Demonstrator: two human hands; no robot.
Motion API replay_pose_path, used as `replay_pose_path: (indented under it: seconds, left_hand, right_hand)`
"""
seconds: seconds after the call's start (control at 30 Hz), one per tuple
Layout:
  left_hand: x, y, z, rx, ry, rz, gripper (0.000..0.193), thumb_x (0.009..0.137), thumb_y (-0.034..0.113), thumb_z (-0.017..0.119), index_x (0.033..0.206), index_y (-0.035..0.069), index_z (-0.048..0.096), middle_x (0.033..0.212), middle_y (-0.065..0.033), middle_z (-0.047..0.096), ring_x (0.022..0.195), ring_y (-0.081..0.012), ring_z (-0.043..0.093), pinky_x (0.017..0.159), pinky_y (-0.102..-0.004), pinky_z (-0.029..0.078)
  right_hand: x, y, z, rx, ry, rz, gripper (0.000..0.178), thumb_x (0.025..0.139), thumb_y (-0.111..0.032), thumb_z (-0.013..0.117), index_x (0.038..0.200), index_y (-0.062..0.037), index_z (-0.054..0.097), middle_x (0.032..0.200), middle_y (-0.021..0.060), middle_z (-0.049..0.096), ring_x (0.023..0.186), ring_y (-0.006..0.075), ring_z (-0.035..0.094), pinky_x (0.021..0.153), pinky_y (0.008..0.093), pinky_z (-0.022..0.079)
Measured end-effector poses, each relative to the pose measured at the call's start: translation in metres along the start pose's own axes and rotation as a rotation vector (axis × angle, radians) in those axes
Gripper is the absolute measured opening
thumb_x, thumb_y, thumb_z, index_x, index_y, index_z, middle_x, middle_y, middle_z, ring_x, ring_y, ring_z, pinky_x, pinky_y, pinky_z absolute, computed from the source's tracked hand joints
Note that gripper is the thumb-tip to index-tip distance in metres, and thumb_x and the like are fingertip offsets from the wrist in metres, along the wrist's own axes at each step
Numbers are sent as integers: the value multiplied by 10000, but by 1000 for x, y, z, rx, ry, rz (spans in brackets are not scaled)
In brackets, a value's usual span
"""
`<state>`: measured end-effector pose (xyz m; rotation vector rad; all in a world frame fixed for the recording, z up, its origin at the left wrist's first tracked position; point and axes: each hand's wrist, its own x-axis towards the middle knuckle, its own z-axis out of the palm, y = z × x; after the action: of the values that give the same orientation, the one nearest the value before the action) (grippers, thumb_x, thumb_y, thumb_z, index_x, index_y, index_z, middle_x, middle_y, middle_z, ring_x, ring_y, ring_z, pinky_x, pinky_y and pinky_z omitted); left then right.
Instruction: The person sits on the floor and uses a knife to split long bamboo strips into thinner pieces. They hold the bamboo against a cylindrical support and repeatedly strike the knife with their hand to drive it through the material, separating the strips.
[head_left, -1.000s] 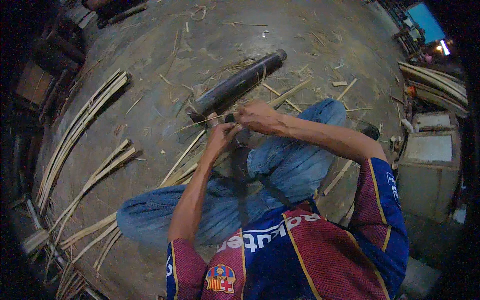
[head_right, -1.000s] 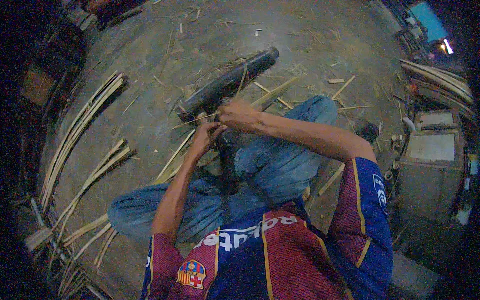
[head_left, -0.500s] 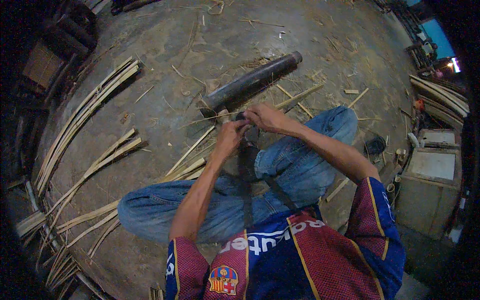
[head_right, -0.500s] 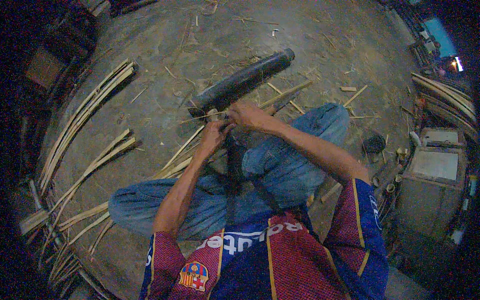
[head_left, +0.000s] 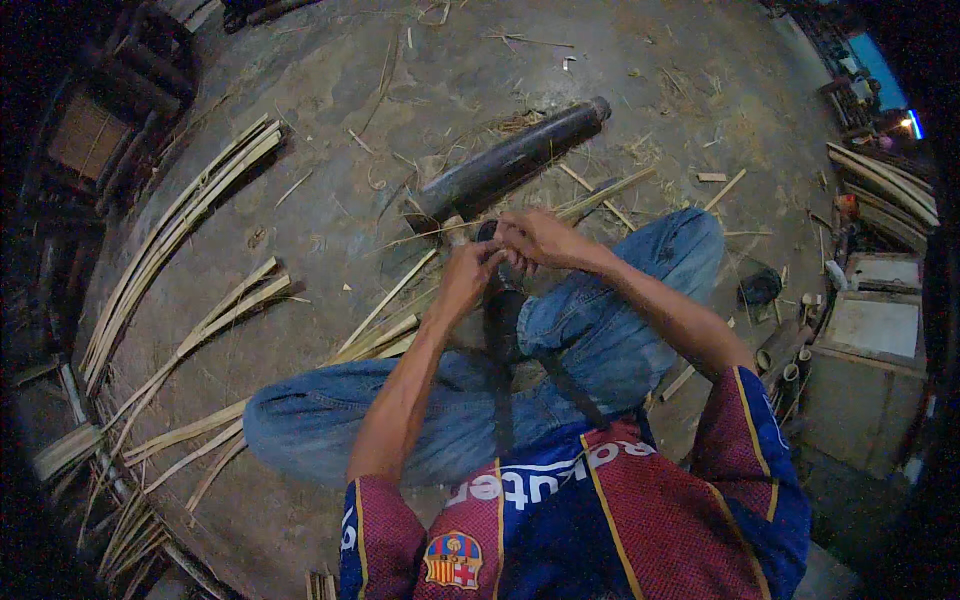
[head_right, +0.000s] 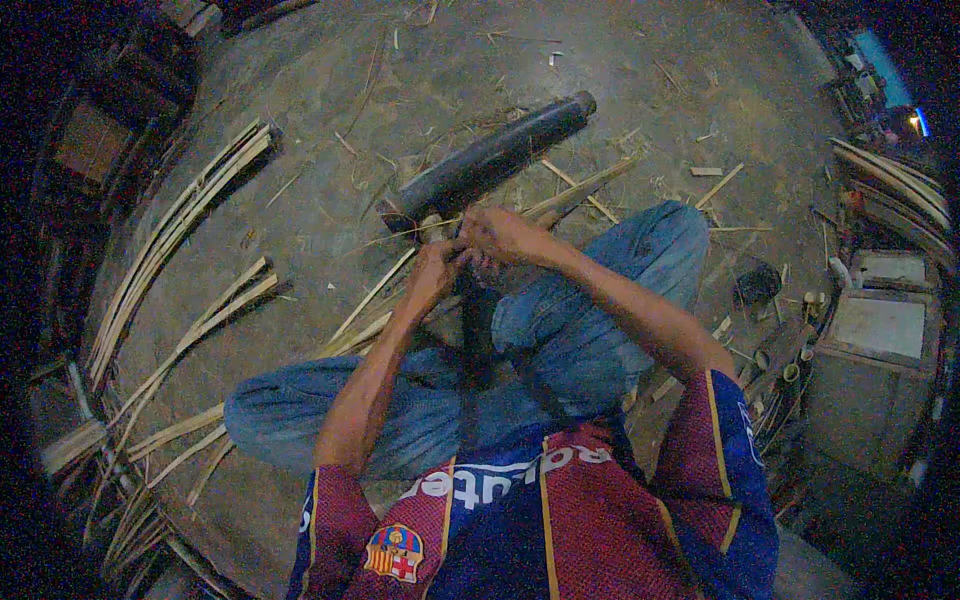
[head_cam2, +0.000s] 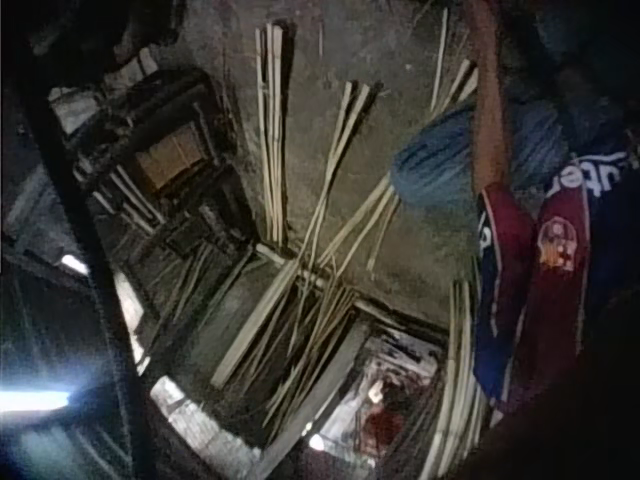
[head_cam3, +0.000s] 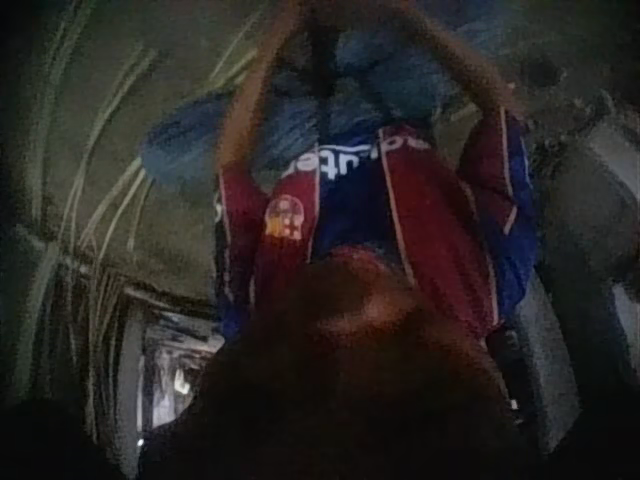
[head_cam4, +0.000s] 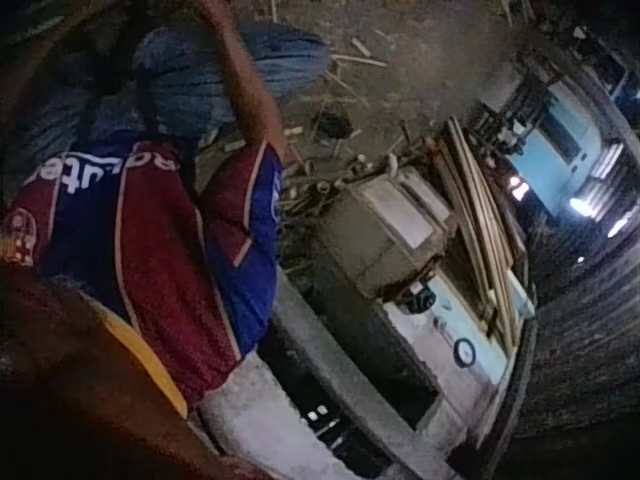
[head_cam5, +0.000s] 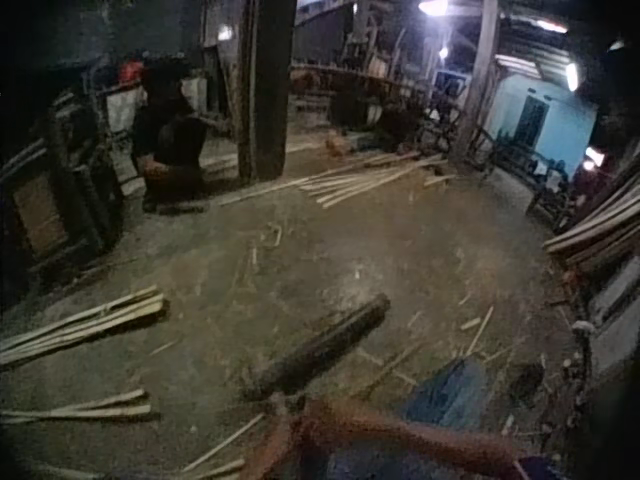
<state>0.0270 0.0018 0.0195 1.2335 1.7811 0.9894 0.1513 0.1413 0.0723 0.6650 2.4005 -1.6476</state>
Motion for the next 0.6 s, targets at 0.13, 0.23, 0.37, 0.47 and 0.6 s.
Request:
replay_pose_path:
  seconds: [0.13, 0.23, 0.37, 0.47, 0.6]
  left_hand:
    - [1, -5, 8, 66, 99, 78, 266, 888, 260, 628, 1004, 28, 685, 863, -196, 674, 792, -366, 645, 674, -418, 476]
    - [0, -7, 7, 23, 134, 158, 245, 894, 232, 619, 1010, 25, 683, 851, -199, 672, 785, -369, 648, 669, -417, 481]
    - [7, 6, -3, -24, 59, 122, 202, 876, 156, 615, 1014, 24, 682, 871, -204, 672, 793, -365, 658, 698, -410, 493]
    - [-1, -21, 2, 4, 133, 128, 203, 854, 166, 641, 978, 13, 687, 834, -215, 669, 782, -352, 665, 706, -406, 495]
    - [3, -12, 7, 19, 120, -5, 254, 833, 240, 691, 854, -13, 691, 734, -211, 651, 685, -341, 639, 641, -430, 467]
  right_hand:
    - [-3, 11, 5, -673, 340, -134, 208, 941, -204, 533, 1064, -38, 513, 735, 214, 635, 645, 359, 655, 636, 461, 545]
    - [-13, 5, 12, -928, 218, 7, 210, 919, -181, 545, 1066, -30, 530, 790, 231, 648, 703, 379, 661, 688, 483, 533]
    - [-26, 29, 24, -725, 157, -300, 176, 914, -180, 557, 978, -18, 581, 823, 210, 664, 729, 342, 667, 626, 442, 540]
    - [-9, -33, 11, 69, -206, 292, 205, 909, -195, 575, 941, 7, 596, 818, 209, 658, 725, 358, 648, 621, 426, 528]
    - [25, -4, 1, -174, 13, -42, 240, 891, -225, 590, 939, 9, 609, 794, 216, 648, 730, 403, 624, 674, 462, 507]
